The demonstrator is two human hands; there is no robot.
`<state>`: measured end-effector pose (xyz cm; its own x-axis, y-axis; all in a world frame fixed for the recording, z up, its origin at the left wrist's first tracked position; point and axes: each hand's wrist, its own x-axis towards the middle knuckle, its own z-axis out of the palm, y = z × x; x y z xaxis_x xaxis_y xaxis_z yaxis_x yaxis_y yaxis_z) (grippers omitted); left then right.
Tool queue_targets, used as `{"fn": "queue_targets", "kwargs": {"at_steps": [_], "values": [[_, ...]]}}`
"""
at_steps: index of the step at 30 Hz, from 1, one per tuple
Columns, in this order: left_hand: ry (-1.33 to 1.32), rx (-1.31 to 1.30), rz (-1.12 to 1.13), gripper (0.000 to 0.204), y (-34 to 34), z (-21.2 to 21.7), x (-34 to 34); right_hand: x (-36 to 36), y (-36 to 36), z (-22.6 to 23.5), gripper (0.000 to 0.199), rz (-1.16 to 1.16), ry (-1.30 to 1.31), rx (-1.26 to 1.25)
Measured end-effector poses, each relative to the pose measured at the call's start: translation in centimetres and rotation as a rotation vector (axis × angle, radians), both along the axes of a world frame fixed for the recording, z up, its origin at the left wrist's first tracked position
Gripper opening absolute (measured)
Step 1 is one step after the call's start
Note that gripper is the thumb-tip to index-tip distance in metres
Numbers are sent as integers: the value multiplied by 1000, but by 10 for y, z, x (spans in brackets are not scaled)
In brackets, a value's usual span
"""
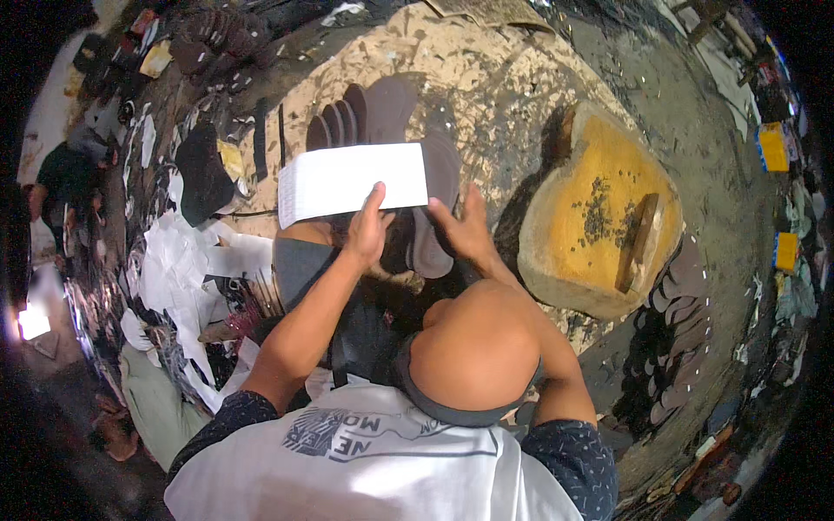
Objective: The person sits on the floor and applies small white labels to the heel area of multiple shoe insoles. They handle insoles one at a time, peel labels from a sheet, and place them on each insole before stacking the labeled pieces.
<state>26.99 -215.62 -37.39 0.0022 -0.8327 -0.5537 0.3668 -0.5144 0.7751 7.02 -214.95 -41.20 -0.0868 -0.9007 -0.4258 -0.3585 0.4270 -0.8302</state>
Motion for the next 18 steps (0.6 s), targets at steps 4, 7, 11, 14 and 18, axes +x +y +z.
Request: {"fn": "queue_targets", "kwargs": {"at_steps": [4,7,11,14,18], "values": [[102,-263,80,55,-4,35,17,-8,-18,74,59,-73,-107,-321],[204,-355,156,48,-7,48,12,18,-28,141,27,108,-74,-465],[252,-457,214,44,-10,61,-13,42,-39,161,22,220,-21,-513],[238,-493,211,44,-7,65,-19,43,-42,162,21,193,-44,-449],[-210,-567,149,39,-10,61,-24,34,-47,161,21,162,-38,-453]]}}
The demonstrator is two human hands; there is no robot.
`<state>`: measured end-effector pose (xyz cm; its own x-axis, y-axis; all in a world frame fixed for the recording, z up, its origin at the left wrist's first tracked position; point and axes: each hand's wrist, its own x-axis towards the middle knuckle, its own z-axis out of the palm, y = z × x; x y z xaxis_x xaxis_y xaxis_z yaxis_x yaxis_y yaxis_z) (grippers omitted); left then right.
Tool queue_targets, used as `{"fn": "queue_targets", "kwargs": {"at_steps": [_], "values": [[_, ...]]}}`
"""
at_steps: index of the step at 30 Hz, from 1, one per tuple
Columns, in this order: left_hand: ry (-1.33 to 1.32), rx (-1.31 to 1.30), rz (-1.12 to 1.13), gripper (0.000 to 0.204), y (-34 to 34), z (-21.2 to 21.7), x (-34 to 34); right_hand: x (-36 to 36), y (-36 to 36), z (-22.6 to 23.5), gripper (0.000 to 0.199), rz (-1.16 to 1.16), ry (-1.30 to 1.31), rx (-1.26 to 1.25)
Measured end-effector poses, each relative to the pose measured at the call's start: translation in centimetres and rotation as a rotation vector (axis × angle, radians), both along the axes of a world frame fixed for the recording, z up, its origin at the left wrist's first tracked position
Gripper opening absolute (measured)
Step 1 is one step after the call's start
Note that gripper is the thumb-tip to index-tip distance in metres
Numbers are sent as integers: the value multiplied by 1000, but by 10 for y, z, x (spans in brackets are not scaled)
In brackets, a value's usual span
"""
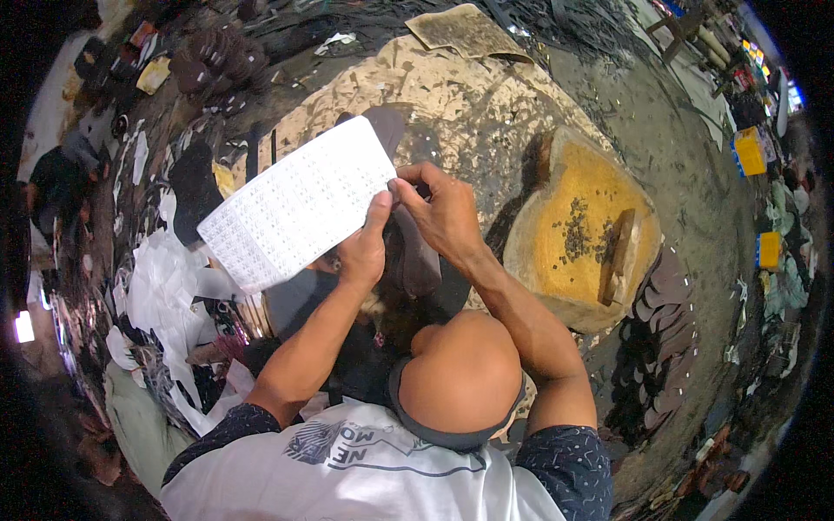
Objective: The person sits on the floor and applies small white labels to the heel area of multiple shoe insoles. They handle insoles one at a time, peel labels from a sheet, and place them on each insole before stacking the labeled pieces.
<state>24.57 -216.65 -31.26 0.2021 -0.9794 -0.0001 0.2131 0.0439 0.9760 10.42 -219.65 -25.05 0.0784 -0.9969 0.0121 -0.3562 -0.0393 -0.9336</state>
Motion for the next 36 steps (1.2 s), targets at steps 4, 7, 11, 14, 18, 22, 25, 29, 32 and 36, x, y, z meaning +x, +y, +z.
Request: {"fn": "queue_targets", "kwargs": {"at_steps": [4,7,11,14,18,22,25,29,32,36], "values": [[-213,-42,70,29,-5,8,-13,-6,-4,-16,21,-68,-53,2],[-324,-63,110,26,-13,5,-21,-10,-6,-27,22,-120,-104,-50],[-320,-92,137,26,-22,0,-34,-14,-12,-43,19,-156,-150,-86],[-341,-64,163,25,-27,-4,-38,-17,-15,-44,16,-159,-131,-55],[-294,-57,183,28,-32,-13,-37,-20,-20,-41,13,-109,-81,-58],[23,67,190,30,-34,-18,-34,-24,-18,-50,13,-82,-334,76],[184,156,195,30,-35,-6,-36,-30,-20,-40,19,-136,-424,201],[18,210,133,32,-32,-14,-33,-23,-26,-45,43,-176,-349,-20],[-2,100,60,33,-22,-8,-34,-16,-23,-42,55,-148,-330,32],[-212,-119,87,28,-25,-31,-26,-15,-25,-35,65,-115,-304,12]]}}
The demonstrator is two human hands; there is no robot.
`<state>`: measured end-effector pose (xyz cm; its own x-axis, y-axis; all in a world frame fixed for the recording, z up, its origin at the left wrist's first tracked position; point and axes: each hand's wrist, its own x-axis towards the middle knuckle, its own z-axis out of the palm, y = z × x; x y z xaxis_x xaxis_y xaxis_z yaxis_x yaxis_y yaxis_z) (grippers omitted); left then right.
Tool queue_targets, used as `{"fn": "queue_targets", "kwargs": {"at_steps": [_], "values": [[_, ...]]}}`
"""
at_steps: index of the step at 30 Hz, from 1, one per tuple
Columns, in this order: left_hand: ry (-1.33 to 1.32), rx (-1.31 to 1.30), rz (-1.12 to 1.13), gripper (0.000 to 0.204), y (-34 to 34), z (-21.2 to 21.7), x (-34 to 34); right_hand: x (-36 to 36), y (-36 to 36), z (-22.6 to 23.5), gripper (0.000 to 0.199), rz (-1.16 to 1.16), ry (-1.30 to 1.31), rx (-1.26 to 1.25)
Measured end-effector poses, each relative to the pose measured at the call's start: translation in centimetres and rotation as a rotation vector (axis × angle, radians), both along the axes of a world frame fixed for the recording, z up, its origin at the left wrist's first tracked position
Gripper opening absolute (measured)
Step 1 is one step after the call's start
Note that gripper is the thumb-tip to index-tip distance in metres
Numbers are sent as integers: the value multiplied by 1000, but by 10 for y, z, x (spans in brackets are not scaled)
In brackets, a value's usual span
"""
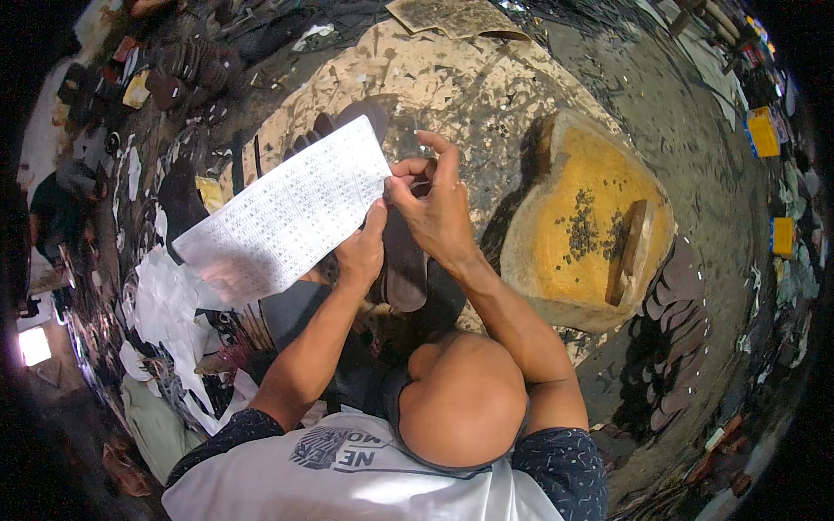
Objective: The person sits on the floor and applies small white labels to the heel area of multiple shoe insoles. They handle insoles one at a time, peel labels from a sheet, and place them on each insole before stacking the labeled pieces.
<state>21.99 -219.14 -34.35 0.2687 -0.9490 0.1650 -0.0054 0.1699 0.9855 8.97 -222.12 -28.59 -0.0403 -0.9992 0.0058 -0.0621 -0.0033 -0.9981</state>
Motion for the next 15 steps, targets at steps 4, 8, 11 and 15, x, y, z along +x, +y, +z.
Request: {"fn": "queue_targets", "kwargs": {"at_steps": [4,8,11,15], "values": [[-64,29,73,27,-2,8,-2,1,4,2,68,0,117,-21],[-124,7,128,24,-3,9,-2,6,4,0,68,8,170,-43],[-101,14,135,23,-2,8,-3,10,2,-4,66,-7,131,-14],[-28,104,114,23,-6,12,-2,16,-4,-9,63,-37,32,-48]]}}
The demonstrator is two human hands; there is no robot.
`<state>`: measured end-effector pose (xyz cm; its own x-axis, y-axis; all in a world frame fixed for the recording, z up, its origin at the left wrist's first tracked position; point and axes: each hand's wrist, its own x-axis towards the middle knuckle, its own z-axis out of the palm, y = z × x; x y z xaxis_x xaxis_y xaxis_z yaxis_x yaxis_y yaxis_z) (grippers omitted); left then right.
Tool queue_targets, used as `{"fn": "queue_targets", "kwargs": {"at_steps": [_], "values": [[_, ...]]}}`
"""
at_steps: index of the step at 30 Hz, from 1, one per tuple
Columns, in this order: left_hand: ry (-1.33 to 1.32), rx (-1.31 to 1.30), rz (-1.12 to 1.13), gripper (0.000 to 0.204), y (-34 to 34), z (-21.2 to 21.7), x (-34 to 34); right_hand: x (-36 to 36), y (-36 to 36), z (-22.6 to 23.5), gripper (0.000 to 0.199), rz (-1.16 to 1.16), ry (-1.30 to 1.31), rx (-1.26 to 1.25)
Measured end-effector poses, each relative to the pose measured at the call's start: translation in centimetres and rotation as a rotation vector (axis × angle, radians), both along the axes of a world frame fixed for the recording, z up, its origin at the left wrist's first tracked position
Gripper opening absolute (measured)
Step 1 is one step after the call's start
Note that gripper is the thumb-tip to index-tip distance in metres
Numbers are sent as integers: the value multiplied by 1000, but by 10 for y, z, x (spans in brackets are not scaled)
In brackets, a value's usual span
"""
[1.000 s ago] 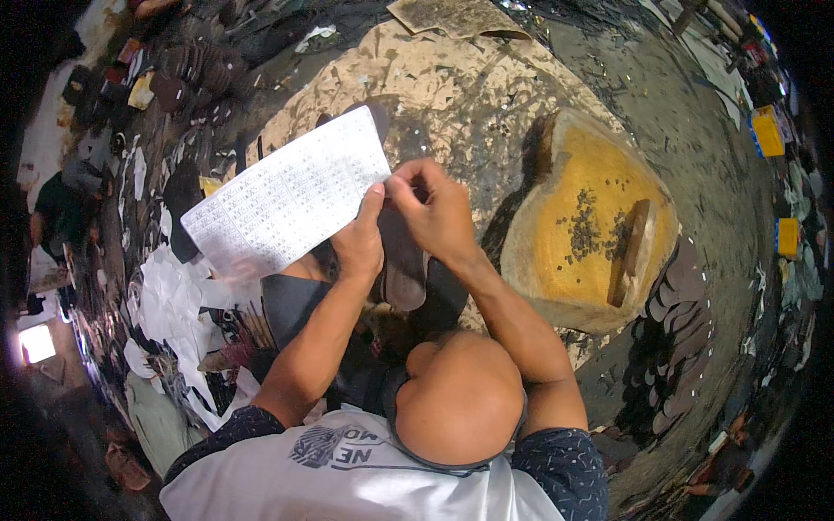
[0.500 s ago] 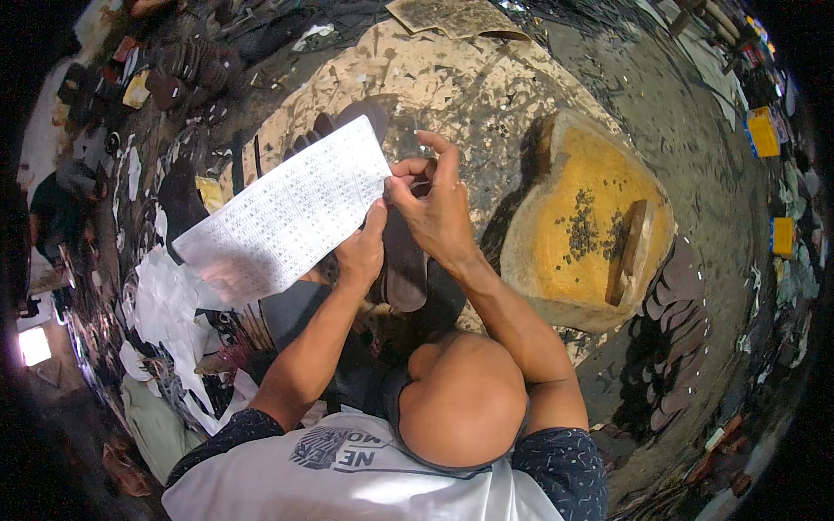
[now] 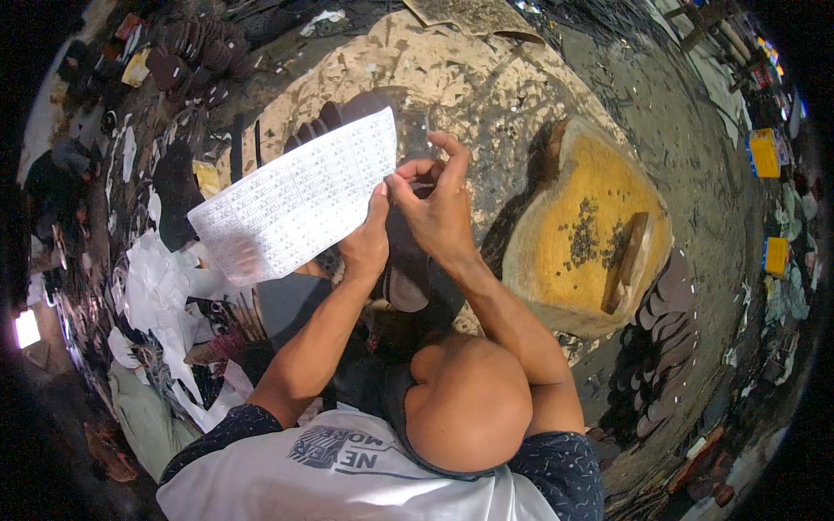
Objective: The person sits on the floor and applies small white labels to the heel area of multiple shoe insoles. They handle insoles one at a time, peel labels from a sheet, and place them on each insole before stacking the labeled pieces.
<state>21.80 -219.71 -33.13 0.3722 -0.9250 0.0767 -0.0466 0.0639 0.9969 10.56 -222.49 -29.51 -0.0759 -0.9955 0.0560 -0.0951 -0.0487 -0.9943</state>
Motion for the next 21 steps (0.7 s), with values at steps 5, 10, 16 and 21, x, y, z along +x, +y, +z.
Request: {"fn": "queue_targets", "kwargs": {"at_steps": [5,10,16,21], "values": [[245,174,25,34,2,-8,5,-4,-1,-8,58,16,-18,28],[387,345,-253,41,55,-35,45,-59,-25,-21,58,-102,-168,215],[-289,402,-930,45,95,-14,37,-49,-35,-50,60,133,-93,477],[-430,349,-959,44,104,-34,38,-24,-57,-63,52,248,94,517]]}}
